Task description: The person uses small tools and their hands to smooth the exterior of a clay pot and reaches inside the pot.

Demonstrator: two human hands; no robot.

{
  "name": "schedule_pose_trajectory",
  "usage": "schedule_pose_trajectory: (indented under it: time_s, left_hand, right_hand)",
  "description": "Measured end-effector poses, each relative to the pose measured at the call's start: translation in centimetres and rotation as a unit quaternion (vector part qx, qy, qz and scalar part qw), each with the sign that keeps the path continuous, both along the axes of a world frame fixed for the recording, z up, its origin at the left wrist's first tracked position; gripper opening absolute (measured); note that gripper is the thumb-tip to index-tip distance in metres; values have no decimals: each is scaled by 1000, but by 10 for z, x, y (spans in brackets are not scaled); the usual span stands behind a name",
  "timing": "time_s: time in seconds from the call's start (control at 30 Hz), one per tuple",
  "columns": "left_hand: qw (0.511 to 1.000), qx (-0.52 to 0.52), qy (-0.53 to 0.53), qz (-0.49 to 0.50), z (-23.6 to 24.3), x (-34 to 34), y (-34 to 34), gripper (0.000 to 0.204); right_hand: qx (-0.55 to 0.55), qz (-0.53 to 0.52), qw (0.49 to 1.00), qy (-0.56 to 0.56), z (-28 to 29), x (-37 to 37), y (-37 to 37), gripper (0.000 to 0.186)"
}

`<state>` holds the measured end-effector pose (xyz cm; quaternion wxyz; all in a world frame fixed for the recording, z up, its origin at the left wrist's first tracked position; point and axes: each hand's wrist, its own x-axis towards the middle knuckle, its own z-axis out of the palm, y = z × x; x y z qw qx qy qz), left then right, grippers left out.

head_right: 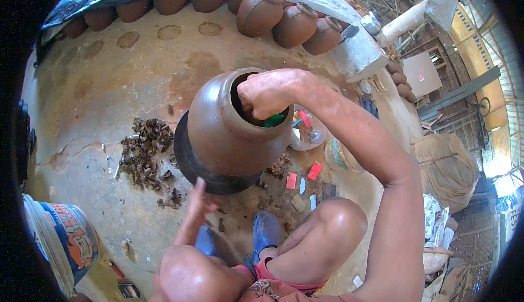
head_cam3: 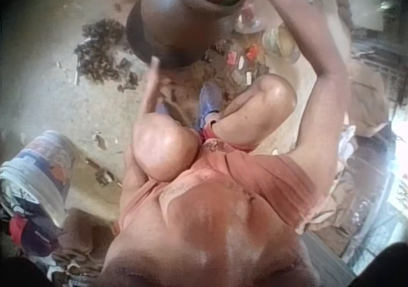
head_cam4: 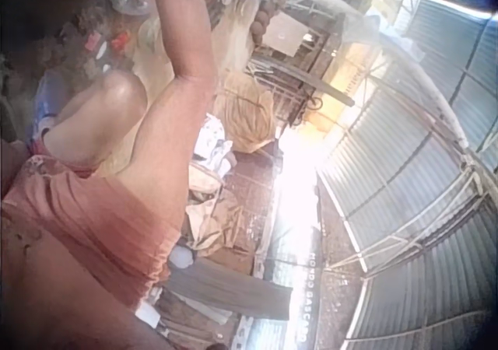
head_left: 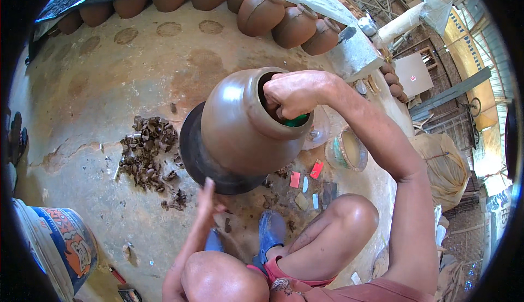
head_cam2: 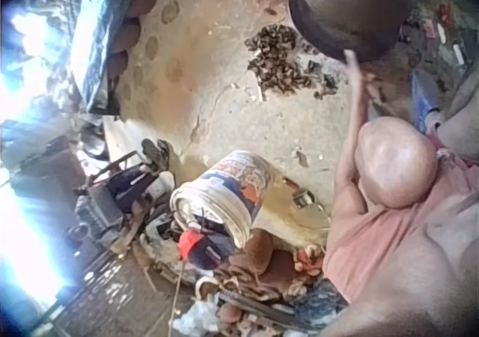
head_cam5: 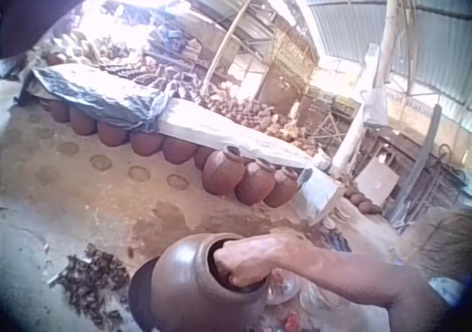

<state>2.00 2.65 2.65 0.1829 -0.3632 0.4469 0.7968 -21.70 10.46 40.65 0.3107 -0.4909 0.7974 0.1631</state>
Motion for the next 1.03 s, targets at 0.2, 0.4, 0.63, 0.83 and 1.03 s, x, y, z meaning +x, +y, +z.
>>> schedule_pose_trajectory:
  time_s: [0.2, 0.4, 0.63, 0.83, 1.03]
  left_hand:
    - [945, -283, 66, 151, -63, -35, -48, 74]
    - [998, 38, 22, -49, 11, 26, 46, 67]
    - [958, -265, -12, 108, -6, -35, -25, 78]
    - [1000, -8, 5, 5, 20, 13, 26, 68]
    - [976, -126, 68, 162, -33, -54, -80, 79]
  right_hand:
    - [-38, -37, 997, -57, -7, -10, -6, 13]
    - [6, -44, 999, -5, 14, -3, 4, 20]
    - [-52, -57, 997, -24, 13, 2, 3, 16]
    - [-36, -40, 999, 5, 12, 4, 7, 15]
    - [-42, -71, 997, 7, 17, 4, 11, 23]
